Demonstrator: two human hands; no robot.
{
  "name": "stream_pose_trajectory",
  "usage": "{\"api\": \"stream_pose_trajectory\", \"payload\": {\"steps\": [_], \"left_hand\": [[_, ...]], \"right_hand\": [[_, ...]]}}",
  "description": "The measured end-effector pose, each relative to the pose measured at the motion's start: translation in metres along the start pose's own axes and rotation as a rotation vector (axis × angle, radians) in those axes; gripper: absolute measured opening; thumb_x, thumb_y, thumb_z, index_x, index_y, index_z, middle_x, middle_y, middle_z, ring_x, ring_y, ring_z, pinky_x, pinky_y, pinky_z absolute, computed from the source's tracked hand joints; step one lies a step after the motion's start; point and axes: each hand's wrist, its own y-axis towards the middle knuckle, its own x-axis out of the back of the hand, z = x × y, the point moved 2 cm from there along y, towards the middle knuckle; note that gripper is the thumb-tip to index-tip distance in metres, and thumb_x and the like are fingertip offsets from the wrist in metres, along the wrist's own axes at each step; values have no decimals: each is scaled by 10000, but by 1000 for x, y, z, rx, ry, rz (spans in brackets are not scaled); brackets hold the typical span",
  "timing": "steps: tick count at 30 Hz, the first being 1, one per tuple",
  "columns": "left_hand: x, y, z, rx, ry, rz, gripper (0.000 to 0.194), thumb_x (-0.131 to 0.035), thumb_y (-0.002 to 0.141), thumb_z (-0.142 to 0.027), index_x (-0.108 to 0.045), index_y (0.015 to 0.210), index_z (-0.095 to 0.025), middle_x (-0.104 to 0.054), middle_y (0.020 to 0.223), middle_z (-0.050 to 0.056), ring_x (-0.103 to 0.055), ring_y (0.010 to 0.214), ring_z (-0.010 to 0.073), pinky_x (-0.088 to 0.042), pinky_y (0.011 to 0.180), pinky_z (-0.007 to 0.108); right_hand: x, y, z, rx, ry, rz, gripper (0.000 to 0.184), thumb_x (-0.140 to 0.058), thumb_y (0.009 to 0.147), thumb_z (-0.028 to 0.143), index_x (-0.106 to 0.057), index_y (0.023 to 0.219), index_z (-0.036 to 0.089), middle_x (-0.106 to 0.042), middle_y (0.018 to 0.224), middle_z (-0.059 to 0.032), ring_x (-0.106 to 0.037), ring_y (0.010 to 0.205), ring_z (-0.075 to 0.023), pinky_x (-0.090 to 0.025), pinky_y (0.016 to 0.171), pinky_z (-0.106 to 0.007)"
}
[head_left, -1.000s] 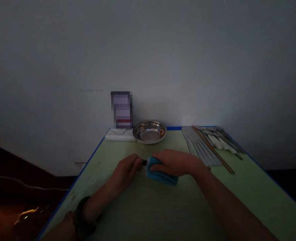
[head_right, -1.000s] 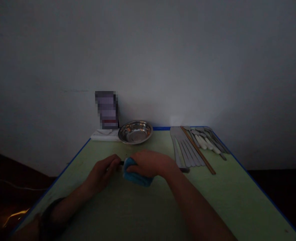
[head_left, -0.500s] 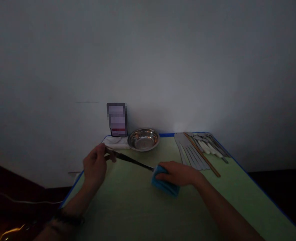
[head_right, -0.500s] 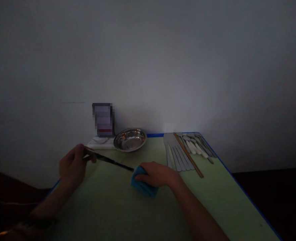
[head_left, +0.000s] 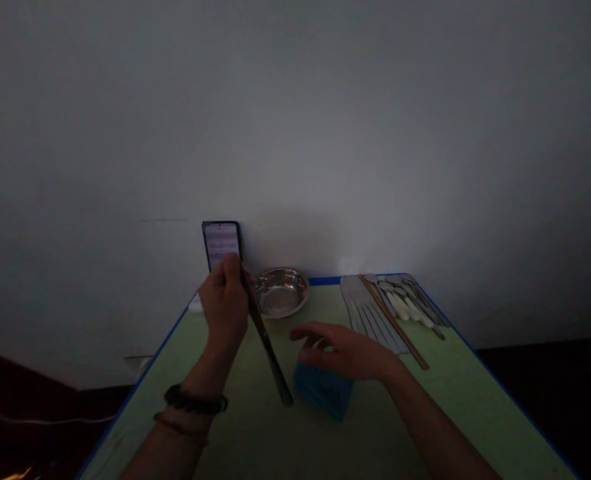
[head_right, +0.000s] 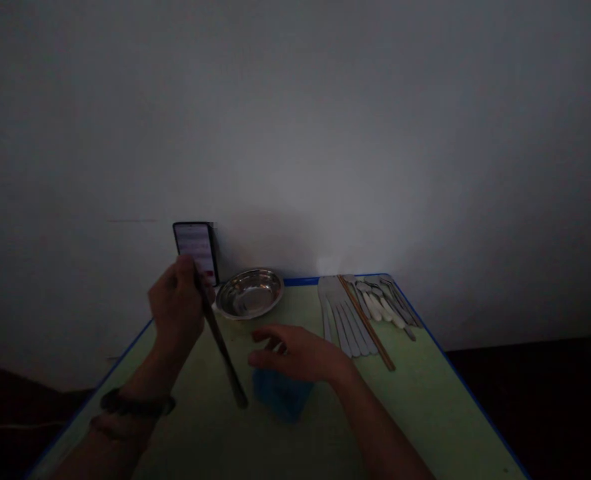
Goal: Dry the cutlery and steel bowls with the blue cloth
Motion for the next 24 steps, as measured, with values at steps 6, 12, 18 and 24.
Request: {"api": "stream_pose_trajectory", "payload": {"steps": [6,12,18,24], "left_hand": [[-28,-6,-19,-16,-24,-6,415,-423,869,-467,-502,579,-181,-492,478,-49,-452,387,73,-366,385,174],[-36,-4,-17,-32,305,446,365,-427,861,-424,-619,678,-175,-635,605,-2,-570,493,123,-446,479,217],[-45,-9,26,-295,582,883,299,-443,844,-368,-627,1000,-191,-647,1069,81,-584,1004,244,-439,890,398],[-37,-7,50,-376,738,974,329,-444,839,-359,-610,1053,-173,-573,1166,117,-496,1113,269,-374,959,454]], "right_hand": [[0,18,9,150,-36,57,250,-514,840,359,-633,949,168,-688,828,-34,-619,733,-125,-433,626,-205],[40,11,-22,-3,-159,84,225,-488,839,296,-630,745,149,-688,716,-32,-616,623,-114,-398,540,-185],[81,-8,-70,-331,-322,-116,123,-548,772,246,-618,731,153,-679,715,-34,-601,645,-138,-387,557,-217],[74,1,-98,-508,-291,-238,175,-489,824,271,-591,783,135,-666,684,-56,-597,509,-120,-403,476,-205]]}}
